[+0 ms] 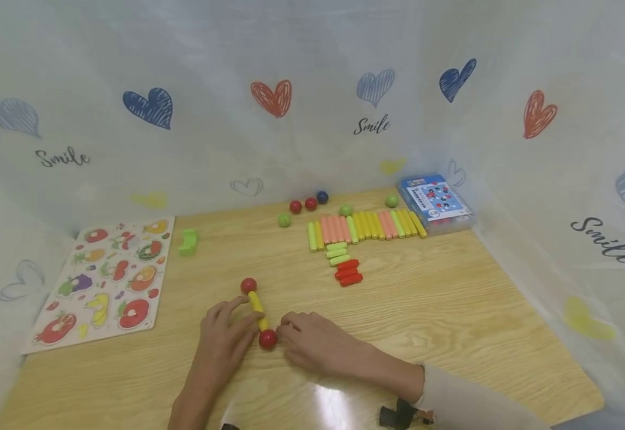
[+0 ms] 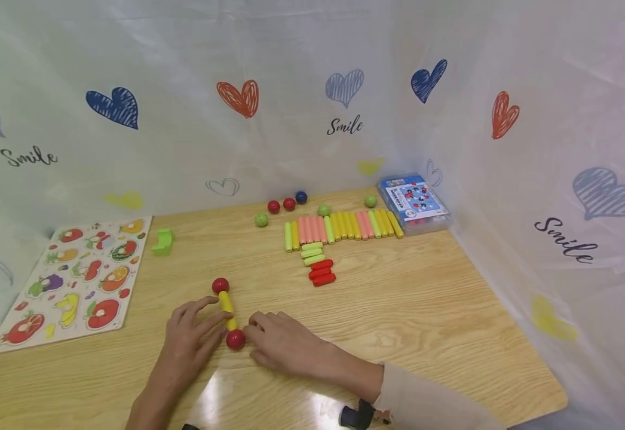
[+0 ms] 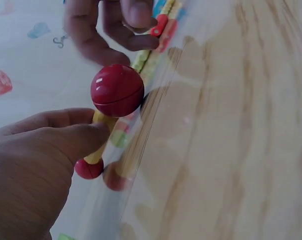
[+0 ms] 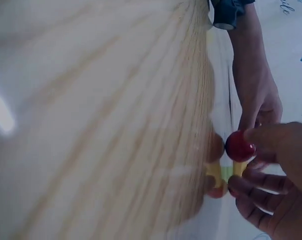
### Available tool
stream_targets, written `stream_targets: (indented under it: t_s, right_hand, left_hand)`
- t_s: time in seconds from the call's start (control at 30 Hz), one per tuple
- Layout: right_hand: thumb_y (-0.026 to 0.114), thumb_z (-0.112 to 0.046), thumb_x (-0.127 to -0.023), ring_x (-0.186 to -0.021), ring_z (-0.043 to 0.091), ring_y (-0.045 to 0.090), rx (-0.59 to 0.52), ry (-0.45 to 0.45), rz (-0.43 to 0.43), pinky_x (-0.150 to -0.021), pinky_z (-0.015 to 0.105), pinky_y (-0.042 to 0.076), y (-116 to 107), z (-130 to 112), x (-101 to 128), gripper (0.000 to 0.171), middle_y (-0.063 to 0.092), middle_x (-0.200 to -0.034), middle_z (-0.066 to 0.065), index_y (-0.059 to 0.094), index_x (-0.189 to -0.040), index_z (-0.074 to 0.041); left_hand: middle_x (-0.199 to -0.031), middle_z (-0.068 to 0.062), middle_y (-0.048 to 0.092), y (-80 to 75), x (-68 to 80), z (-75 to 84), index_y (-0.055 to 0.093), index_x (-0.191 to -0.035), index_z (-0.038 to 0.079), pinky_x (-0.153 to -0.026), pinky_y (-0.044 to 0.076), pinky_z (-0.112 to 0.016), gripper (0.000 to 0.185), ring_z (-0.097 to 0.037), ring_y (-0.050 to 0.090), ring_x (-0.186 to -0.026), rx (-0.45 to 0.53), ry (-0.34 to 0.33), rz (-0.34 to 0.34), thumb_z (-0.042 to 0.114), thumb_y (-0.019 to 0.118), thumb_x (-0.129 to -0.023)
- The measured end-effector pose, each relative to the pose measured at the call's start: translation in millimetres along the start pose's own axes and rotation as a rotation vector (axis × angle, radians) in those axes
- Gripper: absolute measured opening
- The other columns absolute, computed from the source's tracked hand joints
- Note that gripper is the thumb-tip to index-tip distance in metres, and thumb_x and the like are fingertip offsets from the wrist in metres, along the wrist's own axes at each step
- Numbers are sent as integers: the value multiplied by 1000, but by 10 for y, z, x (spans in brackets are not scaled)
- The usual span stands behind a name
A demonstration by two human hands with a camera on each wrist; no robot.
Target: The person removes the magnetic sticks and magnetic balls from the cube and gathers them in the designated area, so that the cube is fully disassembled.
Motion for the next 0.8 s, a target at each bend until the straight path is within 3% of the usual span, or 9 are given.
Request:
stream_targets:
  t_s: [0.13, 0.23, 0.4, 0.47, 0.63, 0.8]
  right_hand:
    - [49, -42, -93, -89, 7, 47, -32, -78, -6, -74, 21, 42, 5, -29, -12, 41, 48, -116, -2, 46, -130, -27]
    - [50, -43, -92, -86, 6, 44, -33, -99, 32, -71, 19, 40, 24, -52, -38, 35, 48, -114, -3, 50, -124, -27]
    - [54, -25, -93, -85, 5, 46, -8, -53, 90, -68, 14, 38, 53, 9, -81, 16, 48, -111, -5, 57, -108, -21]
    - [53, -19, -94, -85, 4, 47, -44, -29, 89, -69, 14, 39, 53, 63, -83, 12, 50, -109, -8, 58, -105, -20]
    - [52, -15, -93, -98, 2, 49, -133, 33, 86, -79, 18, 43, 13, 224, 0, 22, 51, -110, -11, 54, -114, -20]
    - [55, -29, -91, -98, 4, 50, -171, -8, 108, -82, 20, 44, -1, 249, 56, 38, 51, -115, -8, 49, -128, -20]
  left_hand:
    - [-129, -1, 47, -6, -2, 19, 68, -102, 30, -88, 29, -55, 25, -29, 36, -115, -20, 10, 11, 24, 72, -78]
    - [-129, -1, 47, -5, 1, 40, 68, -100, 29, -88, 25, -55, 25, -28, 35, -117, -25, 11, 21, 24, 73, -76]
    - [-127, -4, 48, -16, -6, 62, 69, -100, 23, -87, 24, -56, 25, -31, 35, -116, -23, 5, 29, 24, 74, -76]
    - [-128, -5, 49, -42, -9, 41, 69, -102, 21, -87, 24, -57, 28, -32, 34, -117, -36, -19, 33, 24, 75, -76]
    - [-130, -7, 49, -103, -11, -65, 68, -107, 16, -90, 27, -59, 32, -34, 37, -119, -19, -111, 75, 18, 74, -76]
    - [-134, -6, 46, -53, 27, -89, 64, -104, 12, -97, 34, -51, 24, -30, 41, -122, 81, -178, 26, 19, 70, -81]
Point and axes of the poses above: each hand's wrist, its own x-axis away from the middle knuckle, its own y-axis out of the palm, z = x × y, the point moved 1 cm from there along -x, towards the middle knuckle
